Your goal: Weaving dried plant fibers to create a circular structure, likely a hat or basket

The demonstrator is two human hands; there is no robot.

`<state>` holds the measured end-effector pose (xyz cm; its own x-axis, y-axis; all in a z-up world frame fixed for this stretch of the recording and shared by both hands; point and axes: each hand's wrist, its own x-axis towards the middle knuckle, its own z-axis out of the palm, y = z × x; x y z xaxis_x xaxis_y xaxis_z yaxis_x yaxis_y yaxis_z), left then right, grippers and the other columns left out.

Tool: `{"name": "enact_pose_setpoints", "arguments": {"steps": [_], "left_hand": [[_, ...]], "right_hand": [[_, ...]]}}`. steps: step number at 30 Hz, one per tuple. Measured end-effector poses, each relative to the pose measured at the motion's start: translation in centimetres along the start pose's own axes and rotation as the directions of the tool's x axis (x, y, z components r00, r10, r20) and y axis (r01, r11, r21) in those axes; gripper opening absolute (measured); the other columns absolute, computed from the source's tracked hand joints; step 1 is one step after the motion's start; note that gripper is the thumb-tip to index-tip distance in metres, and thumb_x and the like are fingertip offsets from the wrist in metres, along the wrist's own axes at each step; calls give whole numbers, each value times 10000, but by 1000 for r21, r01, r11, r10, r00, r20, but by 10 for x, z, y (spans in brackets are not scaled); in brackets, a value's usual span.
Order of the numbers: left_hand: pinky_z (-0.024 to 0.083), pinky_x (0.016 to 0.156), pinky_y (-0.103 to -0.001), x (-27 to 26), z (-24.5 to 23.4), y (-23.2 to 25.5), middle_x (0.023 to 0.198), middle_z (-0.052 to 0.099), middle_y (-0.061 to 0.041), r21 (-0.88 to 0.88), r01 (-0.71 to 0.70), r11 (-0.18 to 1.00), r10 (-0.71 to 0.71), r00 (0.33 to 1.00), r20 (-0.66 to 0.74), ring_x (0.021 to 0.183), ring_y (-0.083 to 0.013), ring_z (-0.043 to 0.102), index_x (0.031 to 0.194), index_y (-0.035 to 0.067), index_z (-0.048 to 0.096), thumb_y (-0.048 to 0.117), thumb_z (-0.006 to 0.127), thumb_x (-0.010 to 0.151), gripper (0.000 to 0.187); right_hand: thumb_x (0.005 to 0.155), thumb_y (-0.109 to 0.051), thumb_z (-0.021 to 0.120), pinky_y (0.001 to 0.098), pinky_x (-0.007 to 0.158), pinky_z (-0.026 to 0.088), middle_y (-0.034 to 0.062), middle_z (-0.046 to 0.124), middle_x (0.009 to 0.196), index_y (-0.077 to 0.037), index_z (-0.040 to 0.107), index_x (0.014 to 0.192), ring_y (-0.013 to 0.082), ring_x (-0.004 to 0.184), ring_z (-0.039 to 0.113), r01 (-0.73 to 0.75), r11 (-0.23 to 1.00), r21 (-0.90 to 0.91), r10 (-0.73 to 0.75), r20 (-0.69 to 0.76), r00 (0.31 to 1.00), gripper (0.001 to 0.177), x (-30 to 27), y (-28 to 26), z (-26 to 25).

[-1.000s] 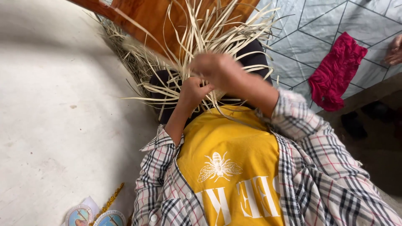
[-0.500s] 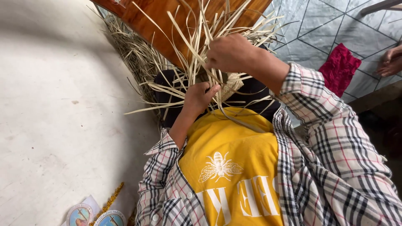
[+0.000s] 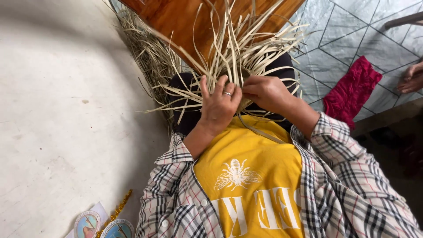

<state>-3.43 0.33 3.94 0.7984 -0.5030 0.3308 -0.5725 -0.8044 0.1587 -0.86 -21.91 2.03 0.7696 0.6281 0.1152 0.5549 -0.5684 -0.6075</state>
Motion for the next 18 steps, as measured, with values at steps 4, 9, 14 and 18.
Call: {"name": "enact_pose_setpoints", "arguments": {"steps": [4, 9, 14, 18], "left_hand": [[377, 1044, -801, -3, 21, 3, 978, 656, -99, -2, -21, 1000, 20, 991, -129, 1176, -349, 621, 1001, 118, 701, 51, 755, 905, 129], [373, 978, -814, 15, -13, -72, 1095, 646, -122, 188, 35, 982, 9, 974, -227, 1205, -376, 590, 898, 132, 702, 43, 789, 837, 138], [82, 1071, -854, -20, -48, -169, 1219, 705, -105, 542, 251, 802, -197, 968, -158, 1380, -379, 507, 909, 154, 757, 84, 892, 983, 169], [253, 921, -856, 10, -43, -107, 1222, 713, -126, 442, 188, 877, -49, 950, -307, 1228, -401, 601, 1141, 141, 723, 160, 871, 1023, 191]], "right_hand": [[982, -198, 801, 377, 725, 613, 10, 725, 1012, -128, 784, 1010, 277, 871, 763, -33, 998, 51, 40, -146, 989, 78, -13, -5, 12], [995, -159, 804, 379, 687, 616, 33, 705, 1004, -102, 742, 984, 296, 813, 747, -49, 998, 36, 56, -227, 972, 85, -13, -13, 9], [984, -247, 819, 316, 748, 614, -60, 727, 978, -174, 763, 939, 204, 811, 765, -64, 998, -28, 57, -195, 979, 103, -13, -2, 19], [1030, -212, 773, 374, 812, 607, 42, 735, 1037, -79, 763, 1006, 285, 917, 770, -104, 970, 222, 134, -127, 983, 136, -6, -2, 9]]}}
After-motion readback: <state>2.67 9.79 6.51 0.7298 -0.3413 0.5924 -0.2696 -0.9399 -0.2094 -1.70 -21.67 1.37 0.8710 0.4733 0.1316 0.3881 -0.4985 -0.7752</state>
